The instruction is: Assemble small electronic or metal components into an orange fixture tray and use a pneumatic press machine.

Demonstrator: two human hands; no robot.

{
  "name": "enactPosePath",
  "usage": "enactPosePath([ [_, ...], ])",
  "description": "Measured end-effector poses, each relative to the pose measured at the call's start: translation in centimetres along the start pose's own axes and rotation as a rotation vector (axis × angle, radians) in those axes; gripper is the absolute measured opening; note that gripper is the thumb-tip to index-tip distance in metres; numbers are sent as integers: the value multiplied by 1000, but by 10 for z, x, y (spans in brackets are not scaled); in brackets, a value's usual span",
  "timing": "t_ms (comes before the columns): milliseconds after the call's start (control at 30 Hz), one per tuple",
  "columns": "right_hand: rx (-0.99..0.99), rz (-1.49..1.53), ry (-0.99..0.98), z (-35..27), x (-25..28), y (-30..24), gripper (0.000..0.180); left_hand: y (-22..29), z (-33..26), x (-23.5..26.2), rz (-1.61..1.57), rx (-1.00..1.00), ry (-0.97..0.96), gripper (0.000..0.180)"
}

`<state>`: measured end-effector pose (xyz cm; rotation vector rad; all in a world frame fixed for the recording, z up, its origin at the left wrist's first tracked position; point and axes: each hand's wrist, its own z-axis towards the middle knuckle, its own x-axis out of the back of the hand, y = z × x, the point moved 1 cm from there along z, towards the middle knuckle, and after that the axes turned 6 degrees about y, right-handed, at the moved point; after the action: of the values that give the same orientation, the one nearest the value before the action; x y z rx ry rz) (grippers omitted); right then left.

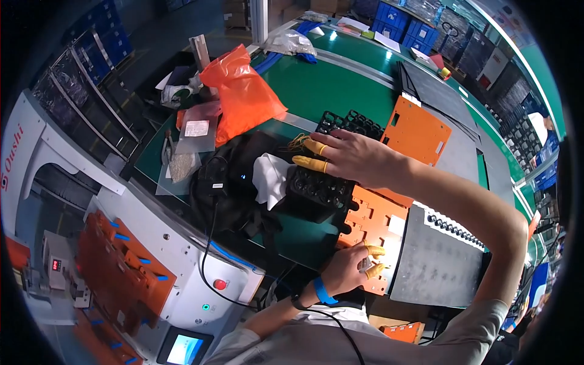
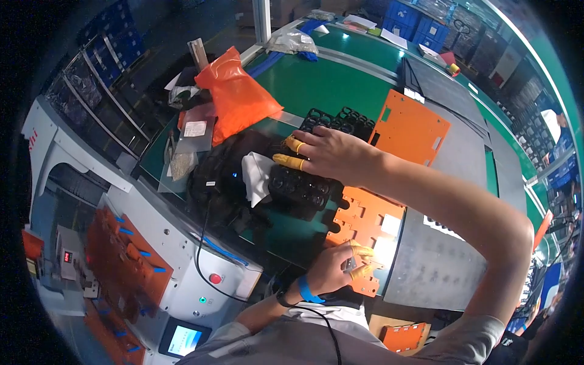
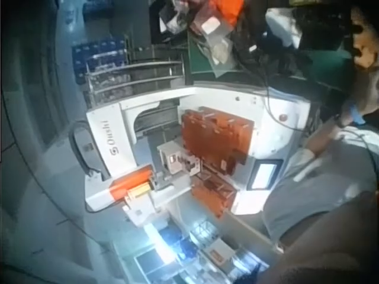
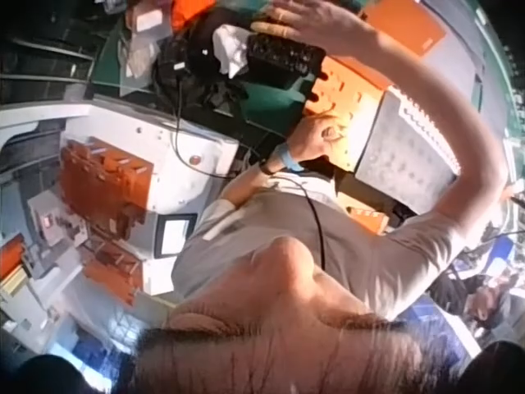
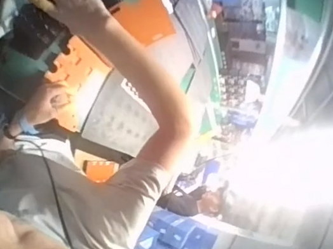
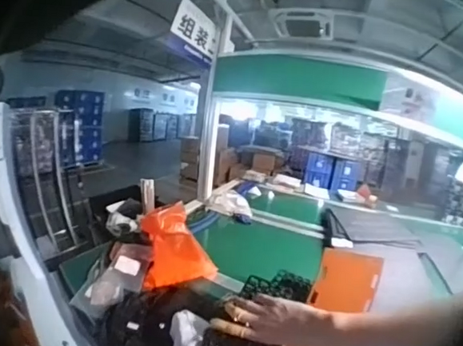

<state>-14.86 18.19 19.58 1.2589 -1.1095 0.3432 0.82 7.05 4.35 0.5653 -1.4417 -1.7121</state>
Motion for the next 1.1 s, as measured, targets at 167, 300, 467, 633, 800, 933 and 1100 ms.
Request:
enactPosePath([
  [167, -147, 87, 80, -17, 21, 14, 84, -4, 0, 0, 24, -5, -2, 34],
  [300, -488, 517, 158, -32, 61, 48, 114, -5, 0, -3, -33, -117, 70, 30],
  [467, -787, 393, 458, -38, 33, 87, 119, 2, 0, 0, -91, -119, 73, 31],
  [633, -986, 302, 409, -7, -16, 109, 119, -1, 0, 0, -19, -96, 38, 30],
  [800, -1096, 461, 207, 7, -62, 122, 125, 2, 0, 0, 24, -53, 10, 30],
  [933, -1117, 362, -95, -10, -118, 129, 133, 3, 2, -1, 41, -53, 5, 32],
  [1100, -1204, 470, -482, -10, -119, 119, 132, 7, 1, 4, 75, 48, -52, 32],
])
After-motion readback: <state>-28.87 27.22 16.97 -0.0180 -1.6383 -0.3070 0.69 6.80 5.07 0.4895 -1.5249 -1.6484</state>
